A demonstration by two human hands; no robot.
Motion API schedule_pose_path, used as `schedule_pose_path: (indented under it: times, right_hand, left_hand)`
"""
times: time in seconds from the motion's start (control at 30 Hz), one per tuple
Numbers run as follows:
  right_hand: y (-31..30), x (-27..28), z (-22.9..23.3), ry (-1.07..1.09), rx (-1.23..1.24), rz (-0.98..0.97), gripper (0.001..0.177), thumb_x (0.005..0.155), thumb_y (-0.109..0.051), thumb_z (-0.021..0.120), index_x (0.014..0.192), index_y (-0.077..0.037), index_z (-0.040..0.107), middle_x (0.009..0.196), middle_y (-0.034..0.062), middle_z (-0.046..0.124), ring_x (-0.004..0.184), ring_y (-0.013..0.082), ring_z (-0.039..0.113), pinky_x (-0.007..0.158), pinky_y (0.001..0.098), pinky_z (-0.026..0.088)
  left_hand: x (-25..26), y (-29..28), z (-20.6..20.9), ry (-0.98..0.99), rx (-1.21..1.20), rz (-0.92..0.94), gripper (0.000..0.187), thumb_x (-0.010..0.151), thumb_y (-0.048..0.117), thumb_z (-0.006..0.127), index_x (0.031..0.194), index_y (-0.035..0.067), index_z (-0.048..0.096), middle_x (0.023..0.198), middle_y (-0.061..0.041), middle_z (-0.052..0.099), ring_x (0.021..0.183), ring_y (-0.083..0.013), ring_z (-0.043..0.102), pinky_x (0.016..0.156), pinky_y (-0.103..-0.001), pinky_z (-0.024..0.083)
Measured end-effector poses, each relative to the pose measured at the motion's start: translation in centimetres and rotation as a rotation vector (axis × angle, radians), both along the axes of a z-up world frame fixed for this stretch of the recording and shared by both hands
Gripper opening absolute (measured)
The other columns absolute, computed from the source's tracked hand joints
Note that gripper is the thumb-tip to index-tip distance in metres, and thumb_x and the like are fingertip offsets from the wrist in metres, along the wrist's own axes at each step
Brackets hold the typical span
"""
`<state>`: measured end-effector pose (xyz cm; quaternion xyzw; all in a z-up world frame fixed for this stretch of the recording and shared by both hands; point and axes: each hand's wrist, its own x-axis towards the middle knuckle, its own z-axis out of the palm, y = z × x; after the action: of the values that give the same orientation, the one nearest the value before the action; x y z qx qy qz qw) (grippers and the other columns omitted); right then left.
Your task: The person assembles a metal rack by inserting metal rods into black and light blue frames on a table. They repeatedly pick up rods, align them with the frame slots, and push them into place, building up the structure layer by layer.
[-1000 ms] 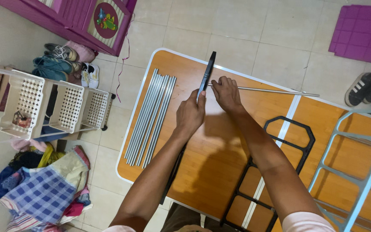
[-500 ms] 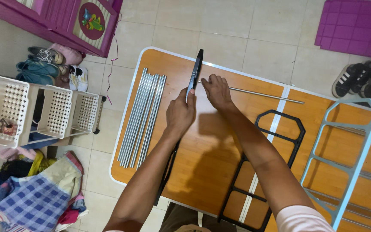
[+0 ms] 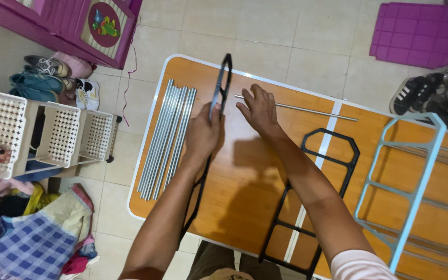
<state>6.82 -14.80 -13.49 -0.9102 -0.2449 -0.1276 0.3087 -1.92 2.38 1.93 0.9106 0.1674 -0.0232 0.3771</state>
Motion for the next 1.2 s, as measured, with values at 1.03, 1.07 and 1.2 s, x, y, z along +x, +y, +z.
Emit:
schedule_pose_path:
  times: [1.03, 1.07, 1.2]
  right_hand:
    - [-14.0, -21.3, 9.7, 0.761, 1.248, -0.535, 0.031, 0.112, -0.030, 0.047, 0.118, -0.003, 0.059, 0.073, 0.0096, 0.068, 0.041, 0.0046, 0.034, 0.037, 0.0239, 0.024]
    - [-14.4, -21.7, 9.6, 0.760, 1.249, -0.548, 0.031, 0.111, -0.030, 0.047, 0.119, -0.003, 0.060, 0.073, 0.0086, 0.068, 0.040, 0.0043, 0.034, 0.037, 0.0235, 0.024]
    - [-15.7, -23.1, 9.3, 0.744, 1.259, -0.586, 0.034, 0.110, -0.030, 0.045, 0.124, -0.004, 0.063, 0.069, 0.0065, 0.066, 0.039, 0.0031, 0.033, 0.036, 0.0223, 0.023]
  left_hand:
    - [-2.1, -8.5, -1.5, 0.006, -1.131, -0.183, 0.060, 0.110, 0.050, 0.039, 0.142, 0.002, 0.058, 0.064, 0.005, 0.040, 0.051, -0.0071, 0.043, 0.075, -0.025, 0.057]
    - [-2.4, -9.2, -2.0, 0.036, -1.136, -0.137, 0.058, 0.110, 0.048, 0.041, 0.141, 0.002, 0.058, 0.066, 0.003, 0.046, 0.053, -0.0076, 0.048, 0.068, -0.028, 0.053]
    - [-4.2, -11.0, -4.1, 0.020, -1.120, -0.067, 0.051, 0.104, 0.041, 0.046, 0.135, 0.002, 0.058, 0.074, 0.000, 0.056, 0.054, -0.0123, 0.057, 0.055, -0.037, 0.051]
